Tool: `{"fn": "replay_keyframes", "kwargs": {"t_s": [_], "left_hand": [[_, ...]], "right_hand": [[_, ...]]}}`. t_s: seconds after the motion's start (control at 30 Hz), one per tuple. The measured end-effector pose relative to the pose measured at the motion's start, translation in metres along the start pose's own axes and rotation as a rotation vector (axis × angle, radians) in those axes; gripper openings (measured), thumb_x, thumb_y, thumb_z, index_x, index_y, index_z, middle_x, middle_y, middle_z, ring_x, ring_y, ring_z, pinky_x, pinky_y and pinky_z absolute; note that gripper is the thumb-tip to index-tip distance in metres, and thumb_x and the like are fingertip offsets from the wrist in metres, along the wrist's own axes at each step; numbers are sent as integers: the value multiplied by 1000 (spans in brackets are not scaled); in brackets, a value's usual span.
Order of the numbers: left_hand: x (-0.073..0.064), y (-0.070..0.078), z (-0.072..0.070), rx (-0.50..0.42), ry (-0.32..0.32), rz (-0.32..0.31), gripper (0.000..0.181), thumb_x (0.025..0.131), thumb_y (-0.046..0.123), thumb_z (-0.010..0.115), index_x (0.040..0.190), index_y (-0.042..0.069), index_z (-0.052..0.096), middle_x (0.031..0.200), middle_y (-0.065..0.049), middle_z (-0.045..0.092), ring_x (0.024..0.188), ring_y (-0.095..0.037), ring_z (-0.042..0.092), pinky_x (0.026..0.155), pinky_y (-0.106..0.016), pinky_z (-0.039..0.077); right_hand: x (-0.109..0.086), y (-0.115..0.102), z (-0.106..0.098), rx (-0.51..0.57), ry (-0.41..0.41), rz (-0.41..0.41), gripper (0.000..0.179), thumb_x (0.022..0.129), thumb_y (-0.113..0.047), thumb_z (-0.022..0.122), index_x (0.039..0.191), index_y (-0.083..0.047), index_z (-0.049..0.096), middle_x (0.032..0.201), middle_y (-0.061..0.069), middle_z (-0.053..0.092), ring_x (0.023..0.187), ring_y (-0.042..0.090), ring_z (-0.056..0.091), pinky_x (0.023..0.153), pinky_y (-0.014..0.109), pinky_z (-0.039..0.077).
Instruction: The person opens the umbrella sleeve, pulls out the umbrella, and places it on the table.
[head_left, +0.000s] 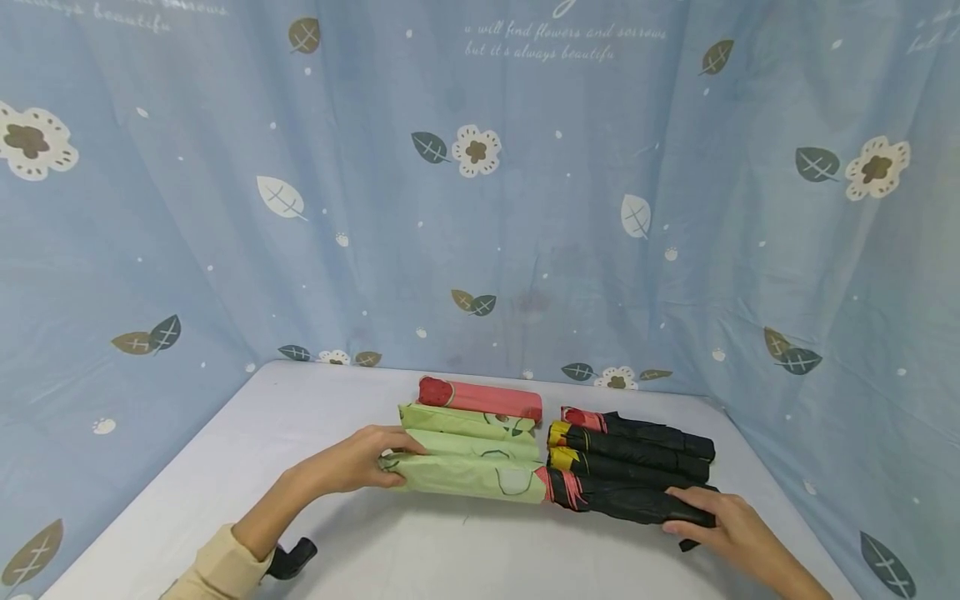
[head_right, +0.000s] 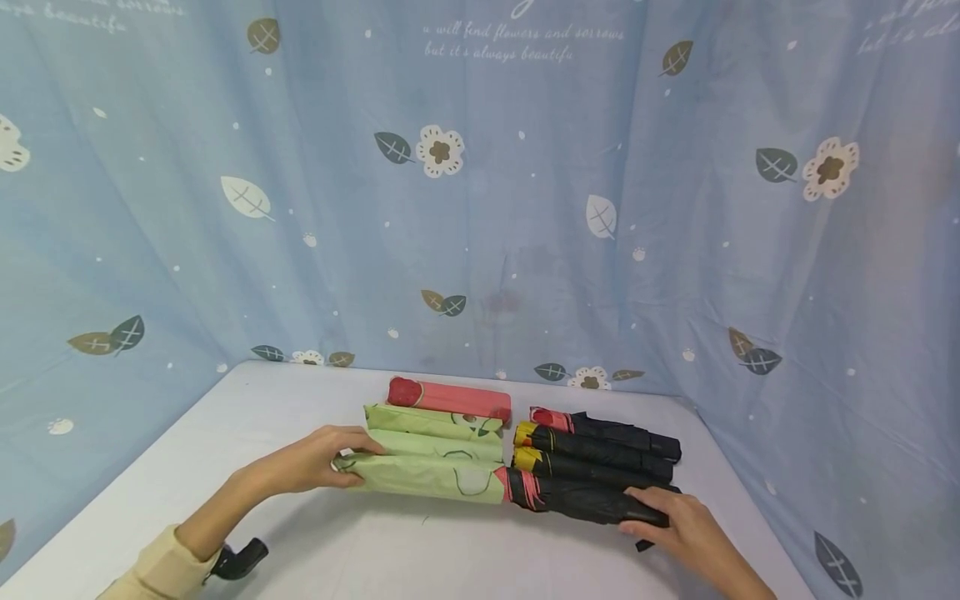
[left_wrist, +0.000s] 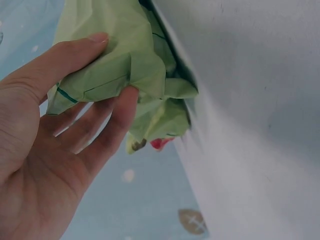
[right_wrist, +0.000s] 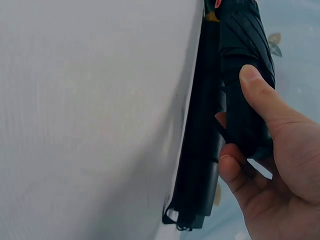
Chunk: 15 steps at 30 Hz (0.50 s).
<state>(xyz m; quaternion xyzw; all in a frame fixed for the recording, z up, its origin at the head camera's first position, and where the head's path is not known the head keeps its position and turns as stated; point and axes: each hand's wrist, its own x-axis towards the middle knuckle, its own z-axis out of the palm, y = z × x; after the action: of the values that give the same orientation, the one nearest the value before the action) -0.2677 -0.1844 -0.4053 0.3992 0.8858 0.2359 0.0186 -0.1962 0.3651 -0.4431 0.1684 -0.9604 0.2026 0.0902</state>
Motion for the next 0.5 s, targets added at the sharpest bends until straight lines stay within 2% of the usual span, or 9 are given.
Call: {"fn": "replay_keyframes", "kwargs": {"t_s": [0.23, 0.5], "left_hand": [[-2, -1, -2, 6, -3, -3, 42, 84, 16, 77, 124, 22, 66, 117, 9, 66, 107, -7, 60, 91, -38, 53], [-3, -4, -2, 9, -1, -2, 42, 84, 14, 77, 124, 20, 66, 118, 7, 67, 108, -10, 62, 91, -37, 53]], "right_hand": [[-2, 8, -5, -30, -14, 27, 53, 83, -48, 72, 120, -10, 71, 116, 8, 72, 105, 32, 68, 80, 40, 58], [-8, 19, -10, -27, -45, 37, 53, 84, -47, 72, 121, -8, 70, 118, 11, 71, 105, 36, 67, 80, 39, 58]]}}
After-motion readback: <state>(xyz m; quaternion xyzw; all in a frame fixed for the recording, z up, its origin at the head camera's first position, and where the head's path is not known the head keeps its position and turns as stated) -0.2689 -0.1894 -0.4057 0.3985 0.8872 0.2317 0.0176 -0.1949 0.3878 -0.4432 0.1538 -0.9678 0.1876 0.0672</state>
